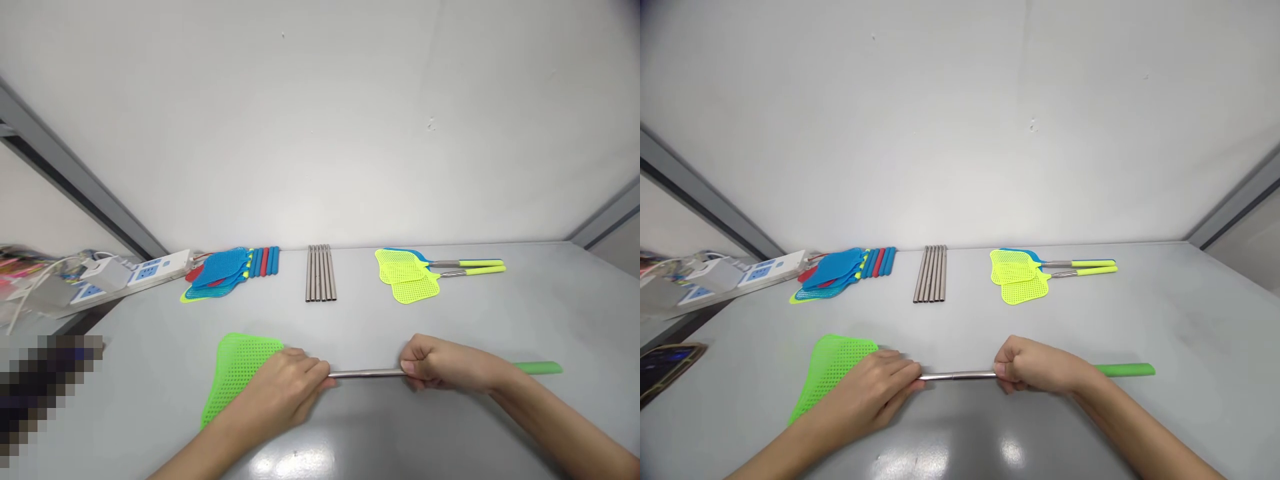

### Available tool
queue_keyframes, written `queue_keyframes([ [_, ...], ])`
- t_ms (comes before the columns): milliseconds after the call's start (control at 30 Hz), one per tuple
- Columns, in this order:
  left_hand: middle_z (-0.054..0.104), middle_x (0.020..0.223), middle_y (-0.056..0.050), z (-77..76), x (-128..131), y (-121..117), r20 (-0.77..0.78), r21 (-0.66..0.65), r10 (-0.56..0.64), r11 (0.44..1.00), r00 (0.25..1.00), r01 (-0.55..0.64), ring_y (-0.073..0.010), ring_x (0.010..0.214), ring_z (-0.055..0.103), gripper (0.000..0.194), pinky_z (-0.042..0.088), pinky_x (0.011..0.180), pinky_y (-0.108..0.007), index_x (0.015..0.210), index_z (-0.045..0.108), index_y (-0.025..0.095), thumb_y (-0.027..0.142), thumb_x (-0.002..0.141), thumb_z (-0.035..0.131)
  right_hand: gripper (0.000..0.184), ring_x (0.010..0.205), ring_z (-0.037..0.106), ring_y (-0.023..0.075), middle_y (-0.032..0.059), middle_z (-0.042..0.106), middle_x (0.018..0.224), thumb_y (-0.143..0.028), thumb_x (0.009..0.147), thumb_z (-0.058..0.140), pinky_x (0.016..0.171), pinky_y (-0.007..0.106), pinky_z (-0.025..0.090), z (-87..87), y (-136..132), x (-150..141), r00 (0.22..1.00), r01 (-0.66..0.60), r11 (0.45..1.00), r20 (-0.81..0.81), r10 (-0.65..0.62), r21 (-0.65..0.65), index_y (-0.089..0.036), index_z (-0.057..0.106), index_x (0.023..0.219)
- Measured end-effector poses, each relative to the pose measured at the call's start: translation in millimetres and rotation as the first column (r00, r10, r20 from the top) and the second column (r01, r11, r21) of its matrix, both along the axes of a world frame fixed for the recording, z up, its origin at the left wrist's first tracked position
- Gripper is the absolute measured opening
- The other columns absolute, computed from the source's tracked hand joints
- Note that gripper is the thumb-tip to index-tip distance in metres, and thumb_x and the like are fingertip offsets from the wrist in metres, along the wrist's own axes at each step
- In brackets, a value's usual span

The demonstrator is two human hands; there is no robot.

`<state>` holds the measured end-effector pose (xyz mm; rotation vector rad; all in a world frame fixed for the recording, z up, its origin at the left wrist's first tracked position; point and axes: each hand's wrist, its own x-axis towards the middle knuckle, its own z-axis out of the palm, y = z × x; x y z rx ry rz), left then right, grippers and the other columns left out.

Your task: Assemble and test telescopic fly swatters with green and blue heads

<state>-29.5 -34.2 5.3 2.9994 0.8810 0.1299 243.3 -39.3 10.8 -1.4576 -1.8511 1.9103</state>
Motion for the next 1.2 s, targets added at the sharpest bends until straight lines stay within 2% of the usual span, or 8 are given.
queue_keyframes([
  [100,0.052,0.056,0.001,4.6,2.2,-0.9,-0.02,-0.008,-0.007,1.0,1.0,0.007,-0.0126,0.048,0.045,0.03,0.029,0.052,-0.027,0.067,0.043,0.018,0.025,0.093,0.028,0.029,0.041,0.019,0.0056,-0.0073,0.027,0.045,-0.031,0.078,0.045,0.041,0.022,0.014,0.3,1.9,0.7,0.998,-0.012,0.991,-0.064,0.003,-0.132,-0.015,0.048,0.055],
  [167,0.052,0.055,0.001,8.1,3.4,0.4,-0.029,-0.03,0.002,1.0,1.0,-0.003,-0.0126,0.047,0.045,0.03,0.03,0.052,-0.027,0.067,0.042,0.018,0.026,0.092,0.028,0.031,0.041,0.02,0.0057,-0.0075,0.028,0.045,-0.034,0.08,0.045,0.041,0.021,0.014,2.0,3.5,2.5,0.997,-0.038,0.992,-0.071,0.029,-0.123,-0.014,0.051,0.058],
  [400,0.051,0.054,0.003,12.7,3.3,6.9,0.038,-0.095,0.072,0.993,0.997,-0.068,-0.0125,0.049,0.047,0.032,0.031,0.053,-0.026,0.067,0.042,0.018,0.029,0.093,0.028,0.03,0.049,0.033,0.008,-0.0042,0.04,0.055,-0.041,0.082,0.046,0.046,0.02,0.024,12.7,1.2,-3.7,0.995,-0.096,0.98,0.054,0.088,0.174,-0.015,0.059,0.074],
  [500,0.054,0.057,0.003,10.9,4.6,4.1,0.034,-0.107,0.1,0.99,0.994,-0.096,-0.0123,0.049,0.049,0.029,0.029,0.049,-0.026,0.069,0.043,0.018,0.027,0.093,0.029,0.029,0.057,0.04,0.0108,-0.0008,0.048,0.062,-0.037,0.082,0.045,0.05,0.022,0.028,12.0,-3.6,-16.0,0.987,-0.045,0.914,0.156,-0.02,0.404,-0.016,0.057,0.066],
  [600,0.057,0.06,0.002,9.4,7.0,0.2,-0.003,-0.062,0.102,0.993,0.995,-0.102,-0.0124,0.047,0.051,0.027,0.026,0.046,-0.027,0.07,0.043,0.018,0.027,0.093,0.03,0.03,0.063,0.044,0.0137,0.0008,0.052,0.063,-0.033,0.083,0.041,0.056,0.023,0.032,7.9,-7.6,-25.2,0.974,-0.035,0.868,0.212,-0.081,0.495,-0.016,0.057,0.064],
  [733,0.057,0.059,0.001,8.0,8.9,-3.3,-0.055,0.029,0.065,0.998,0.996,-0.063,-0.0133,0.046,0.051,0.029,0.024,0.044,-0.028,0.069,0.043,0.018,0.027,0.093,0.03,0.031,0.059,0.043,0.0117,-0.0011,0.048,0.06,-0.03,0.085,0.038,0.054,0.022,0.031,2.9,-9.9,-27.1,0.981,-0.047,0.911,0.19,-0.034,0.41,-0.016,0.058,0.064],
  [967,0.055,0.055,0.002,-3.0,11.2,-11.1,-0.018,0.133,-0.033,0.991,0.999,0.035,-0.0145,0.041,0.049,0.027,0.021,0.04,-0.029,0.069,0.044,0.019,0.025,0.092,0.032,0.03,0.043,0.027,0.0061,-0.006,0.031,0.047,-0.027,0.083,0.042,0.042,0.02,0.021,2.1,-15.2,-25.8,0.996,-0.046,0.988,0.077,0.034,0.15,-0.014,0.058,0.062],
  [1200,0.054,0.055,0.003,-6.7,15.0,-17.5,0.009,0.156,-0.074,0.985,0.997,0.072,-0.0142,0.041,0.048,0.025,0.024,0.038,-0.029,0.069,0.044,0.019,0.023,0.091,0.035,0.028,0.035,0.024,0.0045,-0.0067,0.032,0.044,-0.026,0.08,0.043,0.032,0.018,0.016,0.8,-18.7,-31.7,0.998,0.032,0.988,-0.05,-0.04,-0.154,-0.013,0.055,0.058],
])
